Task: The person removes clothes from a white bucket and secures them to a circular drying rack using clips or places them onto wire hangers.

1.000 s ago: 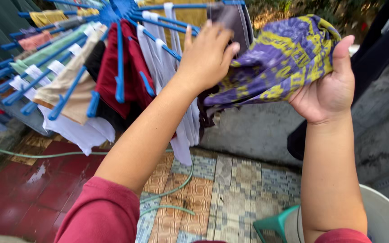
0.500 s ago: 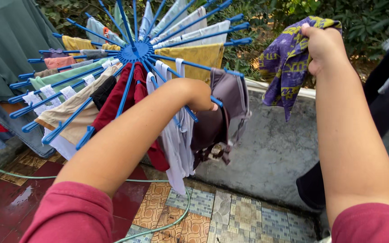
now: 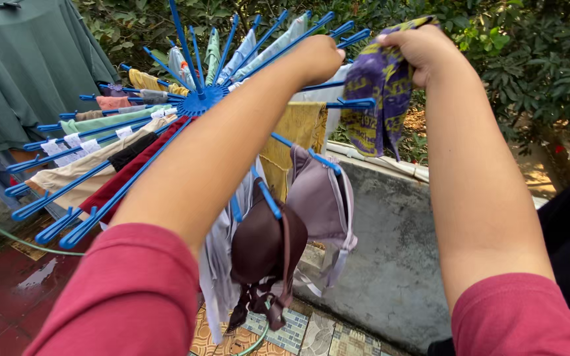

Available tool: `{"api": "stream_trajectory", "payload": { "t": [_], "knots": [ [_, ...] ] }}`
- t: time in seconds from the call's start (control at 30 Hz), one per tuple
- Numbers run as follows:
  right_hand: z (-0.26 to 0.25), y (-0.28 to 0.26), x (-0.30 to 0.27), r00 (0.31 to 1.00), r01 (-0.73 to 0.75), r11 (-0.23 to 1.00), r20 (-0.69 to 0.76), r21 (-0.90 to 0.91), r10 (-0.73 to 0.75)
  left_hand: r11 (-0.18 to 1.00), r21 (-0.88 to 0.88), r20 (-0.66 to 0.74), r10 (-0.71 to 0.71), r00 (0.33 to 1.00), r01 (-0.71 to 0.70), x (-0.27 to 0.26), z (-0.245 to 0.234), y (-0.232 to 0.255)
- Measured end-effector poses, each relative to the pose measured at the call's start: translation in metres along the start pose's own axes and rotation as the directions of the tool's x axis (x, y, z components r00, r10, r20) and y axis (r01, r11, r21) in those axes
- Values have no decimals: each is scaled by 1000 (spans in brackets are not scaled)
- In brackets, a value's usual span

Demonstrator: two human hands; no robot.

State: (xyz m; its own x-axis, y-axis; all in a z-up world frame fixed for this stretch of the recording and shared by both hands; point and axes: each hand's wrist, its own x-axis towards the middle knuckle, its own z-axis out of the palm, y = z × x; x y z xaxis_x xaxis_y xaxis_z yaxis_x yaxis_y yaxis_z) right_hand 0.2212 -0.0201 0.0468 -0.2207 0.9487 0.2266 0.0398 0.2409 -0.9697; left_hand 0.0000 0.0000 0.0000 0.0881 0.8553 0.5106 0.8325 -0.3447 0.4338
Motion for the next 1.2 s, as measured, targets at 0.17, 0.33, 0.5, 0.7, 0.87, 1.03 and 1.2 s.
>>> {"api": "stream_trajectory", "payload": {
  "t": [0.17,0.33,0.5,0.7,0.87,1.03,1.2],
  "knots": [
    [21,-8,-4,971,-204,968,94,-148,219,953,-147,77,-254,964,263,22,45,-17],
    [3,-2,0,995,-92,556,-59,-826,77,881,-411,-21,-265,964,233,1,43,-36],
    [12,21,1,987,127,328,86,-936,-137,886,-152,186,-409,893,437,-36,5,-57],
    [45,44,-16,956,252,298,284,-921,69,817,-326,446,-311,839,476,-69,-21,-56],
    [40,85,4,739,275,234,361,-932,569,910,-189,552,-211,807,368,-98,-25,-53],
    [51,161,1,436,109,376,384,-920,814,921,197,515,-390,763,337,-107,-18,-50],
    [55,171,-4,491,98,454,440,-886,752,918,367,449,-318,835,152,-88,2,-82]
  ]
}}
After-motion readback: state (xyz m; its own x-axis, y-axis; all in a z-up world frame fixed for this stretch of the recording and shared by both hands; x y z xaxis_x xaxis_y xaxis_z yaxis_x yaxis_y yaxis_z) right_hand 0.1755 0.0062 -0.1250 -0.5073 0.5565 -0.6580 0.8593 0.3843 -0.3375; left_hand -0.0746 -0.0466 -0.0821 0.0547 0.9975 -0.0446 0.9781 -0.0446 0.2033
